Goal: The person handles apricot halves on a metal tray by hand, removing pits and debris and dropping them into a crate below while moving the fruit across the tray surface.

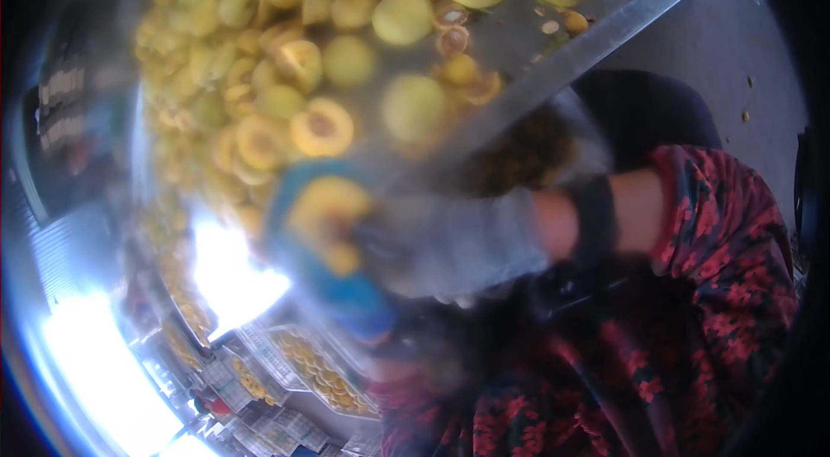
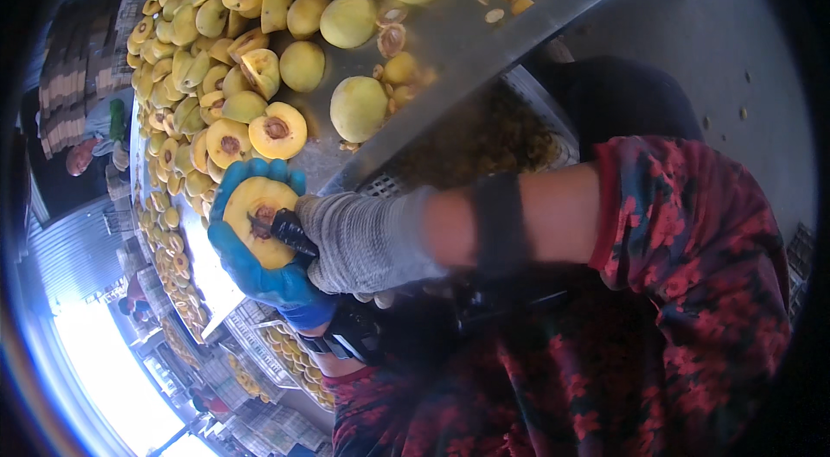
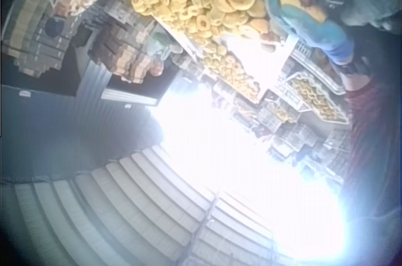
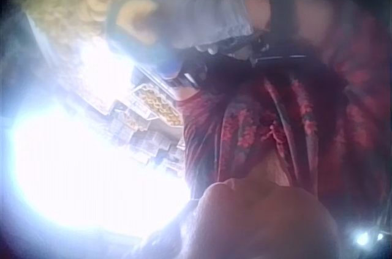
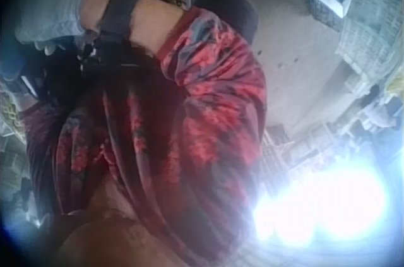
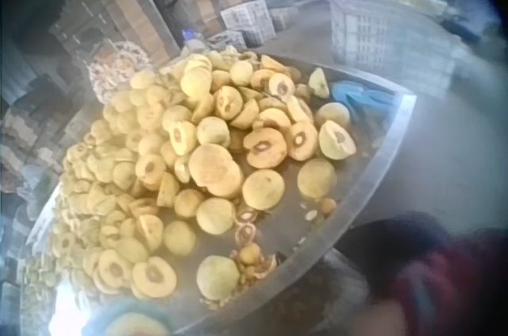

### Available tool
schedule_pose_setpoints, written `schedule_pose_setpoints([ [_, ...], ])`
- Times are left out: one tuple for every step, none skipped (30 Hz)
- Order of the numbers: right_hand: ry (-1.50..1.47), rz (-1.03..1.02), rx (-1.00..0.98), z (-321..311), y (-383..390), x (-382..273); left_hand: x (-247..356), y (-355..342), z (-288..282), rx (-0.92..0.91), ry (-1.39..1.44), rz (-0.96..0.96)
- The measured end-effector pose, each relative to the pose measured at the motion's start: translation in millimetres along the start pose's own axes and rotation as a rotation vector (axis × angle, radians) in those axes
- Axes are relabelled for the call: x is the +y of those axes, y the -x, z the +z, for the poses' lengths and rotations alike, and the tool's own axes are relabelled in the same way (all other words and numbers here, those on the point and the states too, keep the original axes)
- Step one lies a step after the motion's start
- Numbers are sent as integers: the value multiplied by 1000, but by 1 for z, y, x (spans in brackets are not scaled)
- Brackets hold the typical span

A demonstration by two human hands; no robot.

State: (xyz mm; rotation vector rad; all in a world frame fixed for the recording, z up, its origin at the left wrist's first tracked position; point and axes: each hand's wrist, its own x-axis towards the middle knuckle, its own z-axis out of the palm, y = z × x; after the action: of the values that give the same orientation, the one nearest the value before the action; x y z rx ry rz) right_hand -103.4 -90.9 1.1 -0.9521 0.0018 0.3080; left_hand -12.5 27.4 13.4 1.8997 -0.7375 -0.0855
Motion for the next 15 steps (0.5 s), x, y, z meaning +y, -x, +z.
schedule_pose_setpoints([
  [-13, 14, -6, -1, 1, 0, -1, -2, -1, -42, 10, 19],
  [11, 48, -3, 0, 3, 1, -2, -5, -2, -85, 21, 37],
  [-5, 65, 7, 0, 5, 1, -2, -8, -3, -130, 33, 53],
  [-3, 91, 13, 0, 7, 0, -3, -11, -3, -174, 68, 70],
  [-1, 118, 17, 1, 11, 0, -3, -14, -3, -224, 254, -4],
  [0, 144, 22, 1, 14, -1, -4, -17, -3, -271, 465, -78],
  [2, 170, 27, 2, 17, -2, -3, -18, -2, -317, 676, -150],
  [12, 235, 33, 2, 17, -4, -2, -19, -1, -360, 680, -139],
  [53, 216, 19, 2, 18, -5, 0, -18, -1, -402, 683, -125],
  [103, 236, 6, 1, 20, -7, 1, -16, 1, -421, 685, -127],
  [152, 256, -7, 1, 21, -8, 2, -14, 2, -439, 687, -129],
  [181, 293, -31, -1, 22, -9, 3, -12, 3, -435, 689, -149],
  [209, 330, -54, -3, 24, -10, 2, -13, 4, -442, 697, -156],
  [250, 315, -73, -3, 24, -9, 2, -12, 4, -449, 704, -162],
  [156, 300, -68, -5, 26, -8, 1, -12, 4, -466, 716, -158],
])
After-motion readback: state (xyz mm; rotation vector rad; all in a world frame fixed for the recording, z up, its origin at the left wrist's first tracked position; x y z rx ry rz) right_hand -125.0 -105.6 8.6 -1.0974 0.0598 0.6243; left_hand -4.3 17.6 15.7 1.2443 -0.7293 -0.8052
